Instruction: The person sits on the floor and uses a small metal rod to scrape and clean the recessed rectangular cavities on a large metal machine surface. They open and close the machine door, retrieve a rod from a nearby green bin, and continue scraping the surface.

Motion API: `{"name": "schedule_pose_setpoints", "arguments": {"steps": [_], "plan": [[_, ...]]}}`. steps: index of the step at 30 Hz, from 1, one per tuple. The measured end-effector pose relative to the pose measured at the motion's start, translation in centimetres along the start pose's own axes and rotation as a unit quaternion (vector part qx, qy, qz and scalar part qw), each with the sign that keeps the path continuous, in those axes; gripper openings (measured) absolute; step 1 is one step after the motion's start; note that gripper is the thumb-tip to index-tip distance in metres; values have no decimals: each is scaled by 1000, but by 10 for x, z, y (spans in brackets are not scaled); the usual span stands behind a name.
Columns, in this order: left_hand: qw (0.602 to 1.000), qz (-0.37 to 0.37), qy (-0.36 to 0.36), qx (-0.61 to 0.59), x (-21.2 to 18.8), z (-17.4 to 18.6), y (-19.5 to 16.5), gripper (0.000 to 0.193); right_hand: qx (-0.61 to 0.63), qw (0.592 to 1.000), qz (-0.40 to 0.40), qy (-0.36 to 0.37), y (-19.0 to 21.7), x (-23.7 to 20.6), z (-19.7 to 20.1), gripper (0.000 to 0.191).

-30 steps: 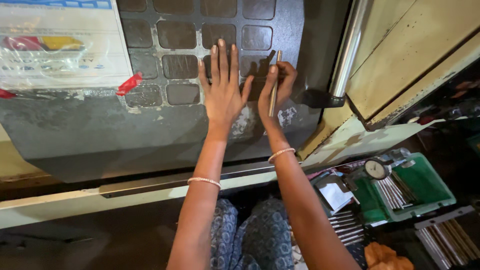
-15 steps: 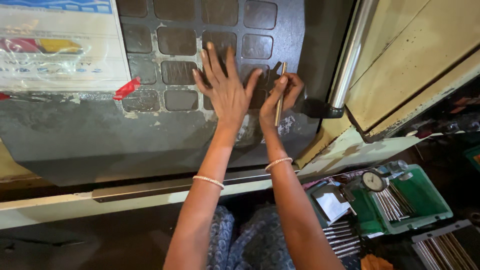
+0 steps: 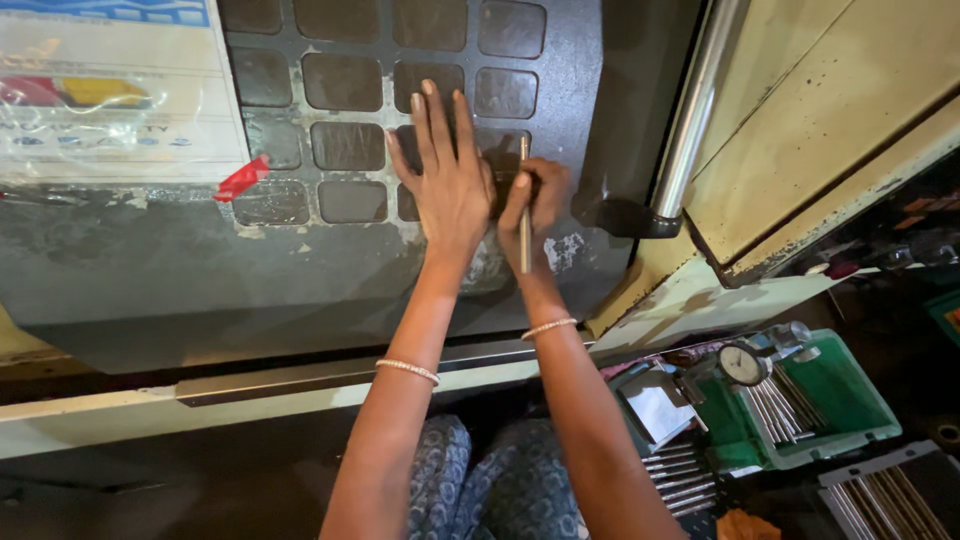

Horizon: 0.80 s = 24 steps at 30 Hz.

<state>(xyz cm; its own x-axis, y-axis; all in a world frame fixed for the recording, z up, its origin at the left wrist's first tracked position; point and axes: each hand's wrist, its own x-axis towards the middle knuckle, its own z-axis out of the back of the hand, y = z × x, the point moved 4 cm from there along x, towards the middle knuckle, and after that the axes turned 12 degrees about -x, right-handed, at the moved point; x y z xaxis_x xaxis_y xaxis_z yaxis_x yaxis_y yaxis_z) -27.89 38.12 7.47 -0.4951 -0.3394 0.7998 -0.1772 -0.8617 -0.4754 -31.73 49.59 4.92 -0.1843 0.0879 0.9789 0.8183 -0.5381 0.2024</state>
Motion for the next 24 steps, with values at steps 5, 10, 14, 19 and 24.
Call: {"name": "schedule_pose_setpoints", "arguments": {"steps": [5, 10, 14, 19, 24], "plan": [[999, -6, -14, 41, -4, -5, 4, 68, -18, 998, 54, 23, 7, 1, 4, 12], [999, -8, -27, -15, -8, -3, 9, 64, -53, 992, 83, 73, 10, 5, 1, 12], [1000, -13, -21, -2, -8, -3, 7, 57, -52, 994, 69, 71, 12, 6, 1, 13], [999, -29, -29, 16, -4, -3, 3, 64, -81, 996, 20, 17, 12, 8, 3, 16], [999, -33, -30, 26, -1, -1, 0, 65, -80, 997, -4, 15, 9, 12, 1, 16]]}}
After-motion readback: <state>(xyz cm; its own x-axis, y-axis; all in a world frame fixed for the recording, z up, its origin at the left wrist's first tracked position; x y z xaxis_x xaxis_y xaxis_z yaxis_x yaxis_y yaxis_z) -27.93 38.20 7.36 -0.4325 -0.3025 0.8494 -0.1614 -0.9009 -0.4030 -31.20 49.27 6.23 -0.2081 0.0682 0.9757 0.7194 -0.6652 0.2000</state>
